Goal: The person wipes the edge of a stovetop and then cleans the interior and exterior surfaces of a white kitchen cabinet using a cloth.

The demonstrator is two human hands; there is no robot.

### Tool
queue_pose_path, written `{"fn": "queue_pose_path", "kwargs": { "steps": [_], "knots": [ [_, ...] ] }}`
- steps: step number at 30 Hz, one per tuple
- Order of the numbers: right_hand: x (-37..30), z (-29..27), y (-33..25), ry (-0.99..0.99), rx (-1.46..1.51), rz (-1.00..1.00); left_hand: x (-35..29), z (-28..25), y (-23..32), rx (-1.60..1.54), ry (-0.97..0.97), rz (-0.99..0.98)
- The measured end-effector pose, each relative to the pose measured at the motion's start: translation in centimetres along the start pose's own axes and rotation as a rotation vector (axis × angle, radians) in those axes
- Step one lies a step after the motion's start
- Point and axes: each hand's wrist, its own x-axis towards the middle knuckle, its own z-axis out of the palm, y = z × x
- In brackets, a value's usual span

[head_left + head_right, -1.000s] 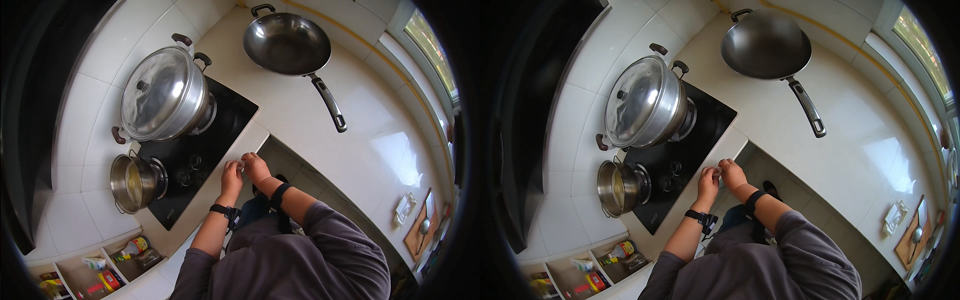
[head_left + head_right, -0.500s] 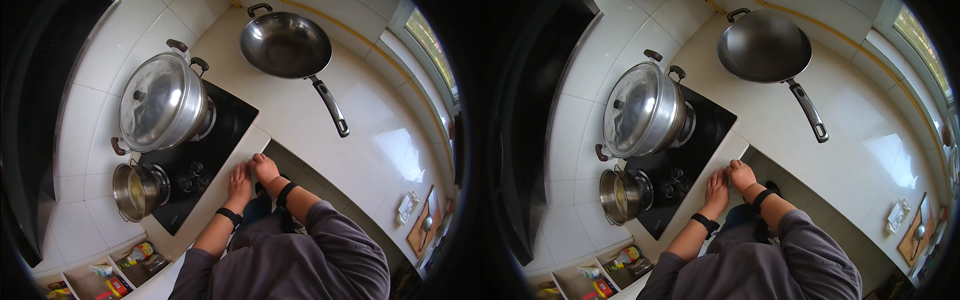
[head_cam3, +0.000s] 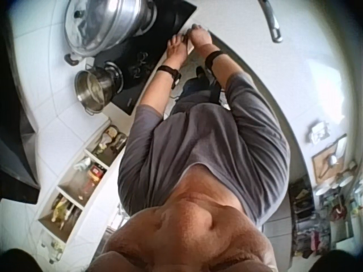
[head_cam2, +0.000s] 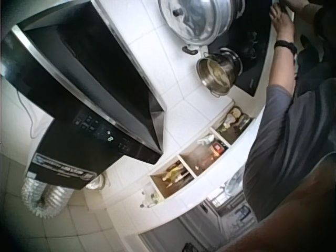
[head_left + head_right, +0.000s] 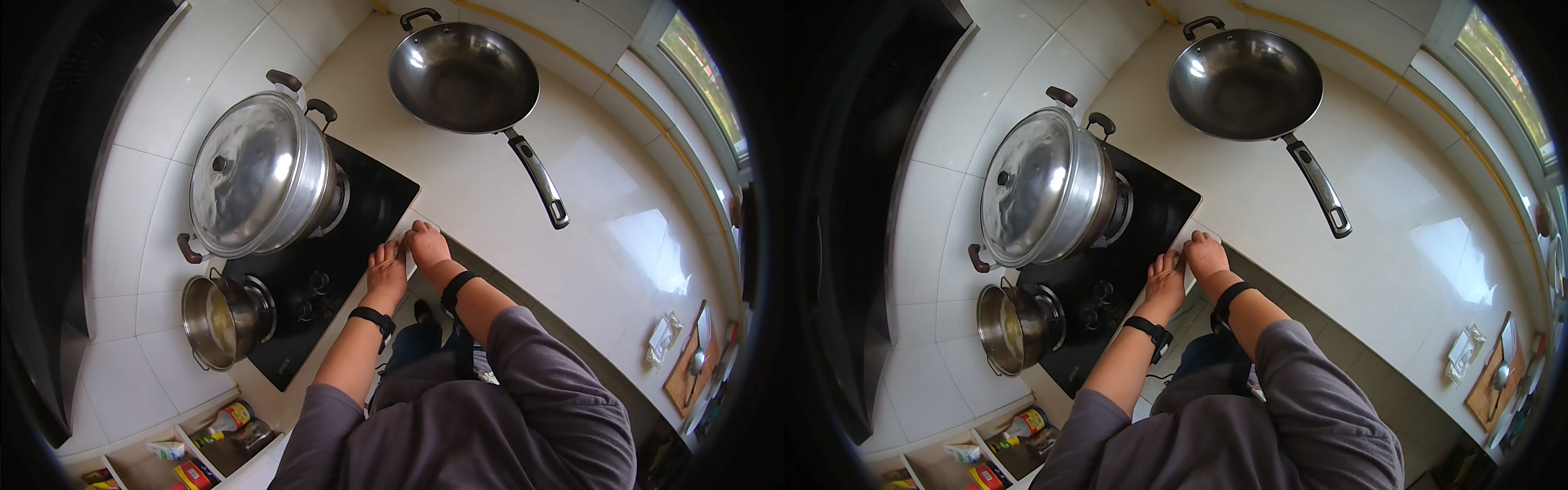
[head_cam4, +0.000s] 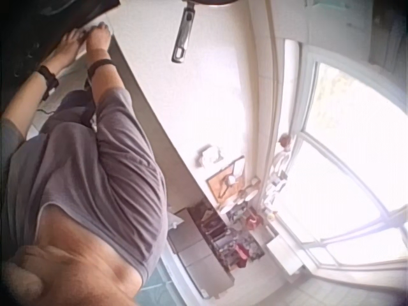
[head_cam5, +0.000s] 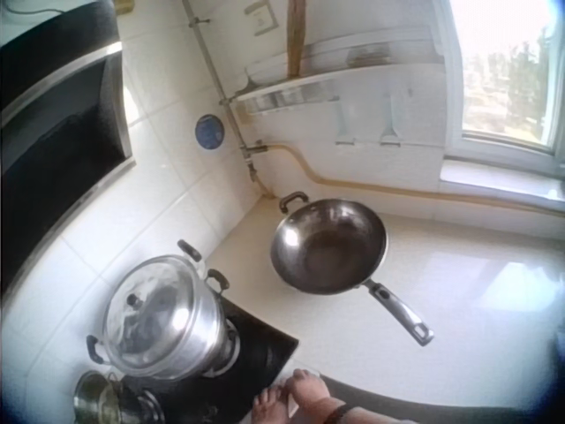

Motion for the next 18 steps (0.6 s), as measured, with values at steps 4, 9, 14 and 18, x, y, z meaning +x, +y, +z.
{"fn": "queue_pose_path", "kwargs": {
  "steps": [4,9,14,18],
  "knots": [
    [-3.0,0.5,0.2,-0.008,0.051,-0.013,-2.5,1.0,0.3,-0.074,-0.048,-0.02],
    [-4.8,1.0,0.6,0.047,0.072,-0.031,-3.9,1.3,0.7,-0.148,-0.036,0.031],
    [-3.1,0.7,0.6,0.035,0.008,-0.033,-2.1,1.4,0.3,-0.188,-0.055,0.023],
    [0.4,-0.1,0.7,0.031,-0.052,0.013,0.6,-0.9,0.2,-0.111,-0.044,0.016]
  ]
}}
